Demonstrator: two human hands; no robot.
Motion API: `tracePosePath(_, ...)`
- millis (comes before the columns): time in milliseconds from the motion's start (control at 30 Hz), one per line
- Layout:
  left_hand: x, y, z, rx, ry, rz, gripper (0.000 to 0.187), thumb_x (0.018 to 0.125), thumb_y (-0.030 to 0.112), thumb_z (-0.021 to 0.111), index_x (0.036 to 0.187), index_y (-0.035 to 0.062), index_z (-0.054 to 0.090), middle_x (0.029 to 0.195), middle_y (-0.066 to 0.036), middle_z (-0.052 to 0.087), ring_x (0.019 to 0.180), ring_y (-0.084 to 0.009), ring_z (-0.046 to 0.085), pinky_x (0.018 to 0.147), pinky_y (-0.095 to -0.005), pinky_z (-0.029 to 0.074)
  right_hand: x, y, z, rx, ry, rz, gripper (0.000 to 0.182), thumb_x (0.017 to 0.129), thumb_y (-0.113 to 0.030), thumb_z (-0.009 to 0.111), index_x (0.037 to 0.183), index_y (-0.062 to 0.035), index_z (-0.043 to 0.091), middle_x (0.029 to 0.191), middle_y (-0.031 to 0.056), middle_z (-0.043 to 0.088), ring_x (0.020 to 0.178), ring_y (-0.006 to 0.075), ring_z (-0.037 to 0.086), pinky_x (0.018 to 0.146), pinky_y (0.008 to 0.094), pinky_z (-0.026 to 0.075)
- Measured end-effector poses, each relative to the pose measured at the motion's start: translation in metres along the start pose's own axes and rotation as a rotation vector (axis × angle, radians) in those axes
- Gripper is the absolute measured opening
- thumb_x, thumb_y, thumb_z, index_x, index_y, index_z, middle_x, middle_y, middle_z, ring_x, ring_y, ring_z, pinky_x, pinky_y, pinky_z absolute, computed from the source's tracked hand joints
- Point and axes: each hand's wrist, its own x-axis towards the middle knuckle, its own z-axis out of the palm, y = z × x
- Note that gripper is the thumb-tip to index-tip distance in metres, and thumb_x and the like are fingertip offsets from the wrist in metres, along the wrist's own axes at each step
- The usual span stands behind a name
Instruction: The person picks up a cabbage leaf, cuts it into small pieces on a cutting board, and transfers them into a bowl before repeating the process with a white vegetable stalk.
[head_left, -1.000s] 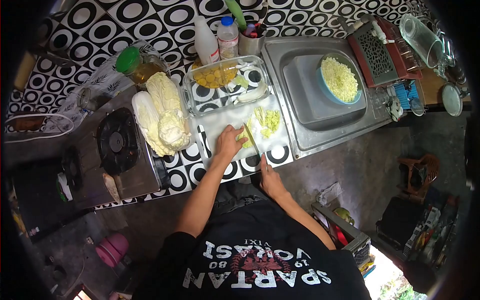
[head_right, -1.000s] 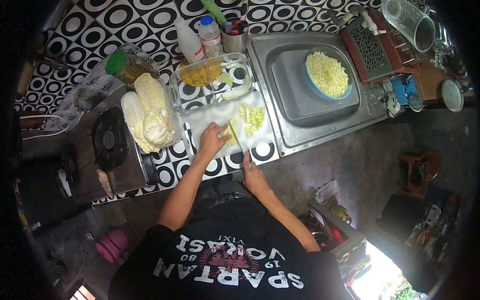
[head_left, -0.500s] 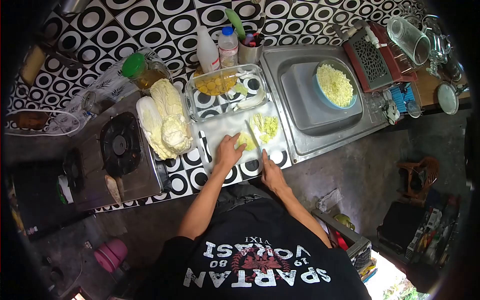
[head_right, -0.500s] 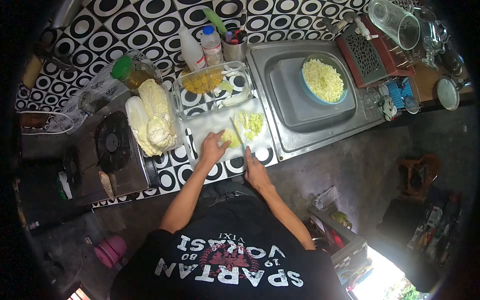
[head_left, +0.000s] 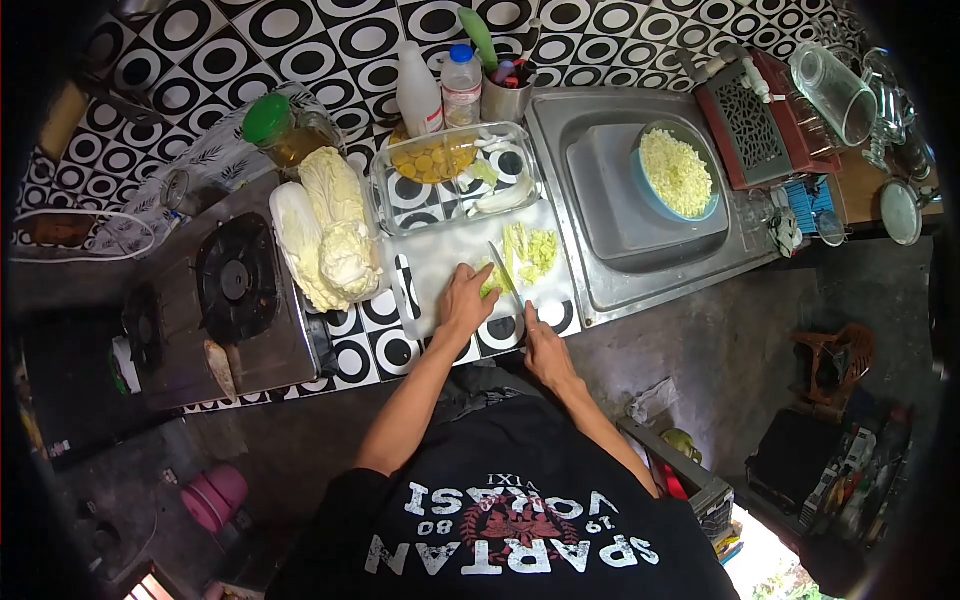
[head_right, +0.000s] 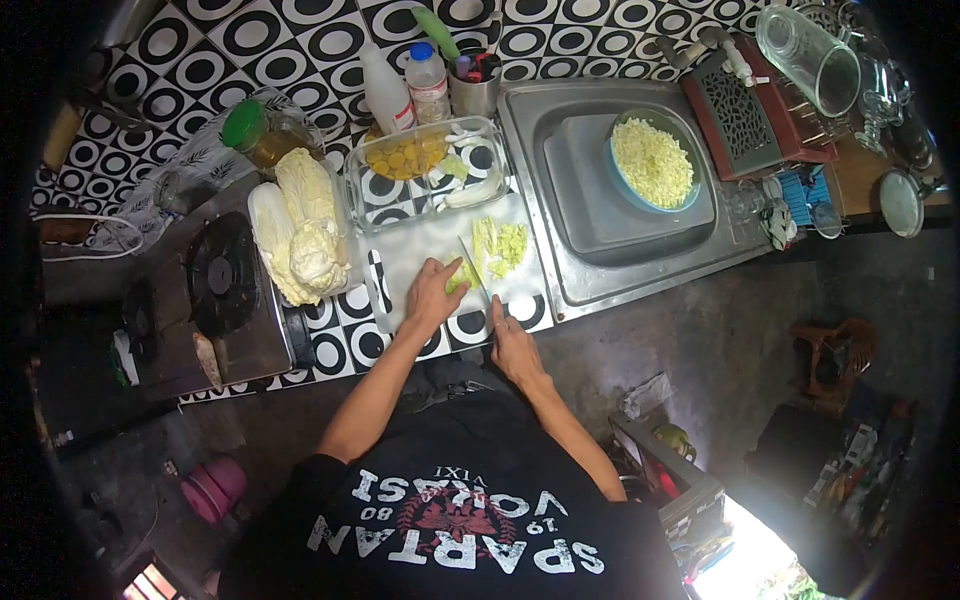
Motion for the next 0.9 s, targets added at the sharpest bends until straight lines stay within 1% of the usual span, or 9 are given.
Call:
tracePosePath(233,0.004,-0.003,0.000,-0.085,-0.004,-0.046,0.043,0.072,0.026,0.071,0.113,0.0165,0.064,0.087,-0.010,0.050,0.080,-0.0260,0.054,0.071,-0.0358,0.046,-0.013,0.012,0.002,-0.017,-0.060,0.032,0.077,0.074,0.006,0.052,0.143,-0.0069,0.019,0.083,0.0194,0.055,0.070,0.0393,0.057,0.063,0.0454,0.047)
tracePosePath(333,0.007,-0.002,0.000,-0.091,-0.073,-0.092,0.041,0.072,0.027,0.071,0.112,0.0184,0.064,0.090,-0.009,0.051,0.087,-0.0248,0.054,0.076,-0.0359,0.046,0.006,0.010,0.006,-0.004,-0.018,-0.023,0.081,0.072,0.006,0.054,0.143,-0.0071,0.017,0.084,0.0203,0.055,0.071,0.0400,0.057,0.063,0.0457,0.047)
tracePosePath(400,0.005,-0.004,0.002,-0.094,0.005,-0.030,0.043,0.069,0.023,0.074,0.110,0.0161,0.066,0.085,-0.009,0.051,0.079,-0.0252,0.054,0.070,-0.0352,0.046,0.029,0.008,0.010,0.022,-0.079,0.038,0.084,0.072,0.002,0.055,0.143,-0.0126,0.014,0.099,0.0255,0.054,0.079,0.0461,0.057,0.067,0.0508,0.048)
tracePosePath(533,0.007,0.001,-0.002,-0.105,0.006,-0.035,0.042,0.069,0.024,0.074,0.110,0.0161,0.066,0.085,-0.009,0.050,0.079,-0.0253,0.054,0.071,-0.0354,0.046,0.018,0.007,0.004,-0.028,-0.102,0.012,0.089,0.068,0.003,0.059,0.144,-0.0127,0.013,0.099,0.0260,0.054,0.077,0.0468,0.058,0.068,0.0498,0.049)
tracePosePath(600,0.005,0.001,-0.003,-0.111,-0.059,-0.113,0.040,0.072,0.025,0.072,0.111,0.0179,0.065,0.088,-0.009,0.050,0.085,-0.0252,0.053,0.076,-0.0354,0.046,0.000,0.010,0.002,-0.045,-0.077,-0.012,0.092,0.067,0.003,0.060,0.144,-0.0135,0.013,0.100,0.0259,0.054,0.076,0.0463,0.058,0.067,0.0498,0.049)
tracePosePath(667,0.005,-0.001,-0.001,-0.118,-0.036,-0.112,0.040,0.071,0.025,0.072,0.111,0.0179,0.065,0.088,-0.009,0.050,0.086,-0.0254,0.053,0.076,-0.0357,0.046,-0.007,0.013,-0.001,-0.093,-0.175,0.089,0.092,0.067,0.002,0.060,0.144,-0.0145,0.012,0.101,0.0259,0.054,0.077,0.0453,0.059,0.066,0.0497,0.050)
tracePosePath(800,0.001,-0.001,-0.001,-0.091,-0.037,-0.070,0.040,0.073,0.024,0.070,0.113,0.0179,0.064,0.090,-0.009,0.051,0.086,-0.0265,0.054,0.076,-0.0363,0.046,0.029,0.003,-0.013,-0.206,-0.144,0.048,0.087,0.071,0.002,0.057,0.144,-0.0109,0.013,0.094,0.0233,0.055,0.071,0.0426,0.059,0.065,0.0490,0.049)
tracePosePath(833,0.001,-0.001,-0.004,-0.075,-0.041,-0.060,0.040,0.075,0.024,0.068,0.114,0.0174,0.063,0.090,-0.009,0.052,0.086,-0.0271,0.054,0.076,-0.0368,0.046,0.036,0.006,-0.013,-0.217,-0.075,0.033,0.082,0.072,0.003,0.057,0.143,-0.0074,0.017,0.086,0.0219,0.056,0.068,0.0396,0.059,0.063,0.0465,0.048)
tracePosePath(900,-0.003,0.001,-0.008,-0.062,-0.013,-0.046,0.039,0.076,0.024,0.066,0.114,0.0162,0.063,0.090,-0.010,0.053,0.085,-0.0280,0.055,0.076,-0.0374,0.046,0.036,0.013,-0.015,-0.144,-0.005,-0.019,0.079,0.073,0.003,0.056,0.142,-0.0057,0.019,0.080,0.0206,0.055,0.067,0.0382,0.058,0.062,0.0452,0.048)
